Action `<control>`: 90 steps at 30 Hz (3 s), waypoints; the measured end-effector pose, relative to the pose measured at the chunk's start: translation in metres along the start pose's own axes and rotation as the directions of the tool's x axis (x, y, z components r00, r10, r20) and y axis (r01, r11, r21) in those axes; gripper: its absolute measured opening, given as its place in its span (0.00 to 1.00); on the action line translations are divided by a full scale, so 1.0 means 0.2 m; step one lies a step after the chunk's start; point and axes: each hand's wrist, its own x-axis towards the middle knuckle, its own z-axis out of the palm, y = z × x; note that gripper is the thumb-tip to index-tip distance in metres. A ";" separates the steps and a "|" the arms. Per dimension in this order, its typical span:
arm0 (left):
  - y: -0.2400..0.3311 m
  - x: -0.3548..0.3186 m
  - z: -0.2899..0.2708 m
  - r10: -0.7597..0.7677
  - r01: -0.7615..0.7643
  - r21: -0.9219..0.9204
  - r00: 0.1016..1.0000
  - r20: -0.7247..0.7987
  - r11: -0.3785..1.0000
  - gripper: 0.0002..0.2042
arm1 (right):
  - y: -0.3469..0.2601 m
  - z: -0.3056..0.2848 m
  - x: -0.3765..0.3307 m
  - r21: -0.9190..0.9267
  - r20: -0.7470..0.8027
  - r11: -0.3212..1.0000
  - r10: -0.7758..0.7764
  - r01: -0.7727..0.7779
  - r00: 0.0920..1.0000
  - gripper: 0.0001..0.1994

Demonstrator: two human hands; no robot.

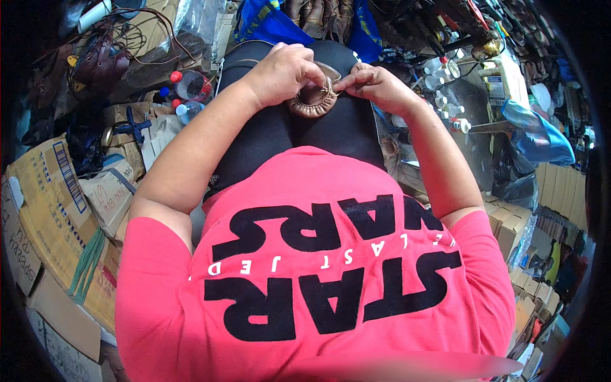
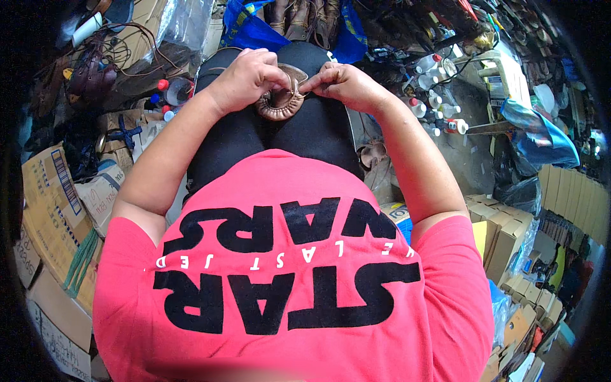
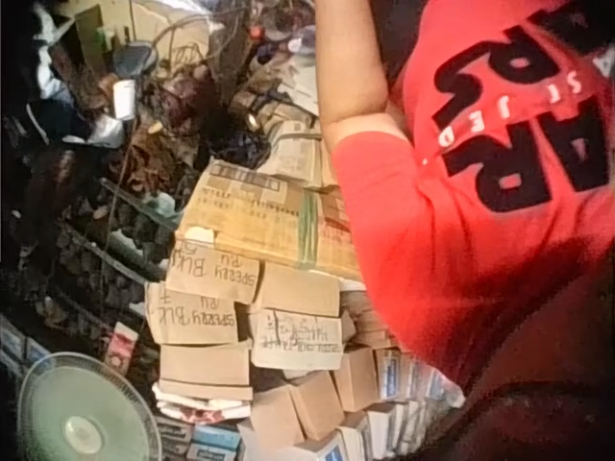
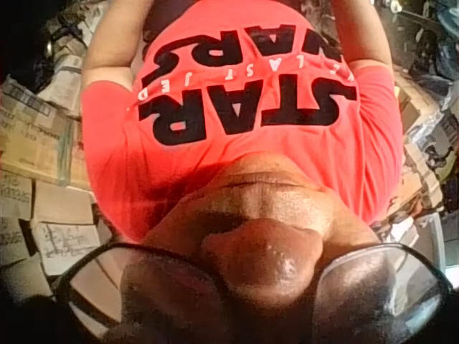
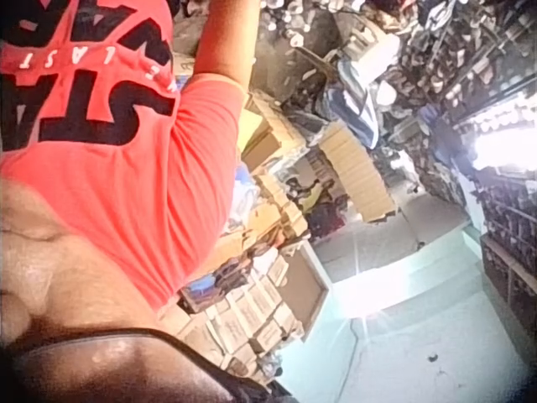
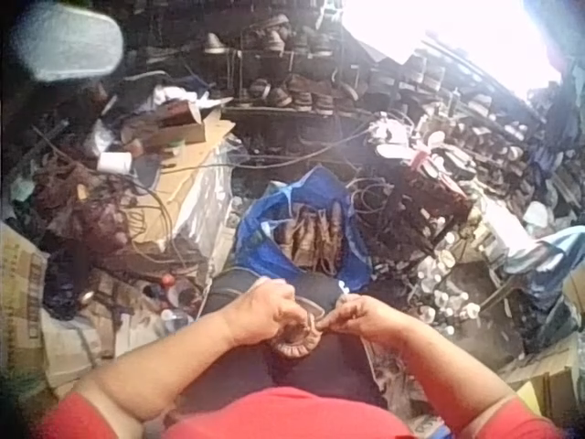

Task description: Hand-stitching a leather shoe upper with thread and a needle.

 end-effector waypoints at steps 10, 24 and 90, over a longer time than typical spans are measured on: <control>0.08 -0.12 -0.04 -0.172 0.170 0.046 0.984 0.036 0.984 0.13 | -0.06 0.05 -0.09 -0.130 -0.122 0.991 0.010 -0.026 0.992 0.15; 0.04 -0.10 -0.05 -0.207 0.205 0.027 0.971 0.117 0.978 0.11 | -0.03 0.06 -0.09 -0.054 -0.153 0.998 0.024 -0.032 0.988 0.15; 0.16 0.02 -0.03 -0.430 0.461 -0.082 0.869 0.247 0.884 0.05 | 0.13 0.05 -0.31 0.177 -0.286 0.983 0.104 -0.054 0.953 0.06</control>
